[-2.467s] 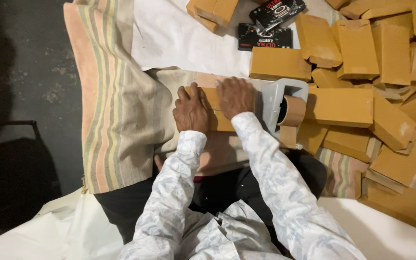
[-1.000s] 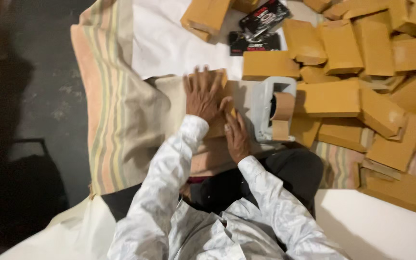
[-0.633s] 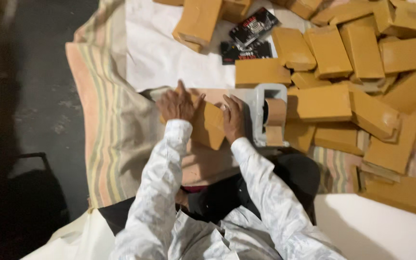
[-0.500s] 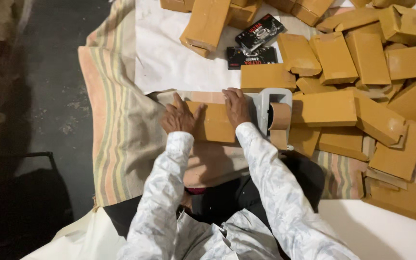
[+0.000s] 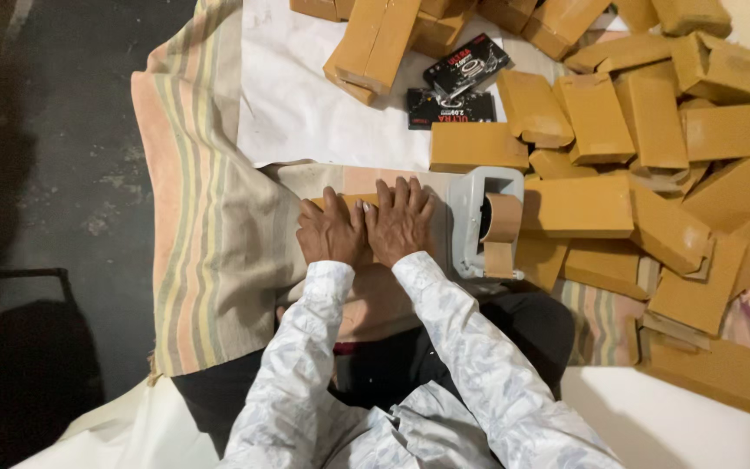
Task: The person packs small black product boxes into larger brown cardboard shipping boxes, seals them with packing tape using a handheld dispenser, and stacks the finished packages. The person repeats this process for multiple units.
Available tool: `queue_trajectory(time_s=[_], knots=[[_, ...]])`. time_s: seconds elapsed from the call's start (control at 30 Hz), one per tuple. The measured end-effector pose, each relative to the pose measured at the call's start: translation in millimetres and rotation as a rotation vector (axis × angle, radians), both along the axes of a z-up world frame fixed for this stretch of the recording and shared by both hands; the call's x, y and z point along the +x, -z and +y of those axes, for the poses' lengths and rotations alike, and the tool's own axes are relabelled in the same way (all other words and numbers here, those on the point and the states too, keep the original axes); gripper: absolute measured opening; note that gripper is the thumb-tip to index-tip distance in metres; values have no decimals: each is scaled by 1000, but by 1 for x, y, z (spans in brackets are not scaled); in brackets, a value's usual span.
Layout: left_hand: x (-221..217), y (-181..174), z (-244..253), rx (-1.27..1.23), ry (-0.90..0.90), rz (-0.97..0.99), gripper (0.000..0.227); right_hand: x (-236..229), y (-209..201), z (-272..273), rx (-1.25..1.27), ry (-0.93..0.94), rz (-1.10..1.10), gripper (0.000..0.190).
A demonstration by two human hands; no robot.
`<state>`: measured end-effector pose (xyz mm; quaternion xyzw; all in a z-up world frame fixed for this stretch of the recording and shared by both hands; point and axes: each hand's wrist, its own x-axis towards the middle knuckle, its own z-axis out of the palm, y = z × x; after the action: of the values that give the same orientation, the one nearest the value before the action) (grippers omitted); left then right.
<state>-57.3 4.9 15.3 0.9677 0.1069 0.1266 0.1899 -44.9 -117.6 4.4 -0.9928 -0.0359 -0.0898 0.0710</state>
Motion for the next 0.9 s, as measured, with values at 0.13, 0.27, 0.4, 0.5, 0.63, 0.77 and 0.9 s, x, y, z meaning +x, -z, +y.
queue_trajectory(time_s=[0.13,0.27,0.4,0.5,0.63,0.77,0.9], knots=[[-4,-1,0,-88,24,23,59,3,-5,-27,93,56,124,52],[0,5,2,-150,-38,-2,44,6,1,-19,-110,149,89,58],[6,11,5,-326,-139,9,50,10,13,23,-58,21,25,64],[9,12,10,-396,-199,40,51,13,19,37,-26,-67,13,62],[11,17,11,-371,-186,108,45,20,20,6,-18,-101,38,60],[13,24,12,-337,-172,70,47,28,12,-43,-12,11,106,58],[12,24,10,-341,-195,74,45,16,8,-41,-2,64,61,62]])
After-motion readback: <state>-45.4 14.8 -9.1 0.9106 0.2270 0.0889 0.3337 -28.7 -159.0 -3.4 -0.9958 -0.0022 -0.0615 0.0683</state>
